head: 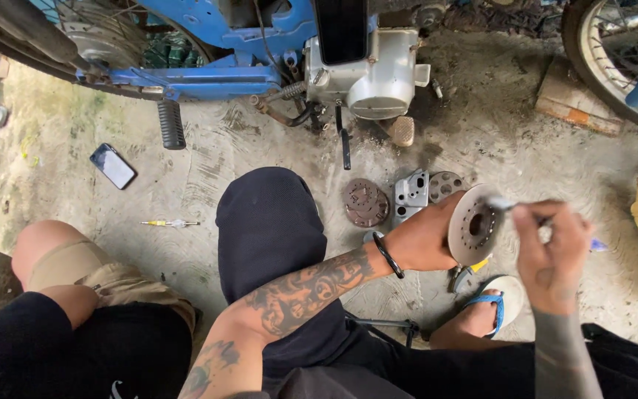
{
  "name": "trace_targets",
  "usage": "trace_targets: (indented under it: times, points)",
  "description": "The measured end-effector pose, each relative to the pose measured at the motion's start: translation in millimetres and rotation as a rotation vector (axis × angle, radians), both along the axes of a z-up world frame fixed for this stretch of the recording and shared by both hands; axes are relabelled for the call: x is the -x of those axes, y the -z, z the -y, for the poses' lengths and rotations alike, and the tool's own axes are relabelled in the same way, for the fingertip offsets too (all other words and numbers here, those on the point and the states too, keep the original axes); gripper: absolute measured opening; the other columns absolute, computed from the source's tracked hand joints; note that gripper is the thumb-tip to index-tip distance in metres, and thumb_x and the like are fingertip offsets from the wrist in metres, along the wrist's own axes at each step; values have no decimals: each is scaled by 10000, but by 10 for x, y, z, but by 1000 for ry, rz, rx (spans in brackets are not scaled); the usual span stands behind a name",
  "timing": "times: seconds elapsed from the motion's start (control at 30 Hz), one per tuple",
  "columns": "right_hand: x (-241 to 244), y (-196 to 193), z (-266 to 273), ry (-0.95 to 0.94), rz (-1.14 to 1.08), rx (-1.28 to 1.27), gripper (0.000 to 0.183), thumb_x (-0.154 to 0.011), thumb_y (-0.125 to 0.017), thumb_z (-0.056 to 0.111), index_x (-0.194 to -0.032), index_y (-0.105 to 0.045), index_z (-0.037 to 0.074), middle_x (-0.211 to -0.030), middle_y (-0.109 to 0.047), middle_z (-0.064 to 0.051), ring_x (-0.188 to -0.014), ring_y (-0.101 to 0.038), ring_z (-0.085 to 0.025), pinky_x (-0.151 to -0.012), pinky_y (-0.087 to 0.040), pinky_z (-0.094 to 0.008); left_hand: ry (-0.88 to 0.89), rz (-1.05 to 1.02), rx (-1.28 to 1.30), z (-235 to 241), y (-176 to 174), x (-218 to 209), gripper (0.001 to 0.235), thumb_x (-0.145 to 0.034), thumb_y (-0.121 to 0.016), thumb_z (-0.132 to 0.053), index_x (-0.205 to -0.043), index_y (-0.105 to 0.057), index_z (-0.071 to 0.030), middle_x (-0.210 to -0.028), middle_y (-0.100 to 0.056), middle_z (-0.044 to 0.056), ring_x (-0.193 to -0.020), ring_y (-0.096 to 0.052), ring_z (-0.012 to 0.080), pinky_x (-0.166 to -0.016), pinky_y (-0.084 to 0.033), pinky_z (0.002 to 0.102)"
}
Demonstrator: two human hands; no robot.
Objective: Marking a motorcycle clutch component with a pen during a repair process
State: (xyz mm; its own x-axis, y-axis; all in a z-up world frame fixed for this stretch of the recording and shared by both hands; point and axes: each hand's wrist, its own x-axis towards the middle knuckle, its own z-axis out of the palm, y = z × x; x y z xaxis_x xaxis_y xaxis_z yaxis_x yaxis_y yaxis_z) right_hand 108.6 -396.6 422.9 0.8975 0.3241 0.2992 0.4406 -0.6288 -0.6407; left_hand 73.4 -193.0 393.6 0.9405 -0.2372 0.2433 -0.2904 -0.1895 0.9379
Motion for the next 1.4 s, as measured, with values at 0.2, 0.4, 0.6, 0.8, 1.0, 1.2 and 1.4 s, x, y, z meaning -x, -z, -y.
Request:
trace_targets:
  times: [0.2, 0.4, 0.6, 0.8, 1.0, 1.2, 1.4]
  points:
    - [122, 19, -91, -95, -65, -4, 124, -995, -704, 184, -956, -657, 76, -957, -716, -79, -884, -627, -222, -971, -339, -394, 3, 30, -100, 50, 141, -17, 595, -787, -718, -261, -1318, -531, -68, -1352, -554, 226, -1268, -592, 385, -1079, -507, 433]
    - [-26, 101, -16, -20, 15, 52, 127, -1047, -709, 163, -967, -658, 79, -981, -721, -63, -881, -627, -216, -1051, -282, -414, -23, -45, 22, -15, -69, 28, 834, -755, -774, -243, -1467, -388, -44, -1435, -542, 182, -1339, -570, 349, -1127, -459, 396]
    - [97, -109, -112, -175, -111, -12, 77, -960, -703, 186, -954, -679, 113, -970, -741, -23, -916, -654, -172, -1026, -261, -376, -108, -127, 56, -150, -98, -112, 475, -770, -770, -259, -1188, -618, -90, -1153, -700, 144, -1071, -701, 270, -899, -565, 384]
    - [-55, 27, -23, 40, 4, 16, 119, -1058, -717, 170, -990, -649, 99, -976, -690, -37, -877, -584, -195, -1056, -273, -401, 25, 29, 150, -202, -289, -56, 658, -794, -783, -175, -1374, -491, -69, -1375, -610, 148, -1317, -589, 285, -1185, -448, 401]
    - [179, -183, -328, -193, 21, -151, 88, -908, -793, 226, -907, -711, 194, -803, -724, 37, -797, -705, -214, -905, -345, -319, 4, -64, 259, -9, 76, -71, 694, -616, -754, -81, -1265, -544, 48, -1115, -643, 289, -1099, -644, 459, -940, -533, 608]
    - [-101, -242, -59, -123, 78, -69, 83, -988, -778, 154, -968, -700, 132, -791, -680, -16, -757, -664, -219, -904, -331, -335, -22, 20, 441, -203, -359, -49, 519, -728, -742, -38, -1225, -614, 40, -1159, -656, 274, -1173, -598, 311, -1015, -504, 529]
    - [90, -261, -285, -160, 114, -73, 102, -957, -775, 198, -941, -680, 164, -827, -701, 20, -787, -680, -194, -884, -311, -339, 31, -16, 273, 65, 195, -2, 521, -687, -729, 6, -1197, -627, 47, -1113, -667, 281, -1088, -661, 449, -940, -546, 570]
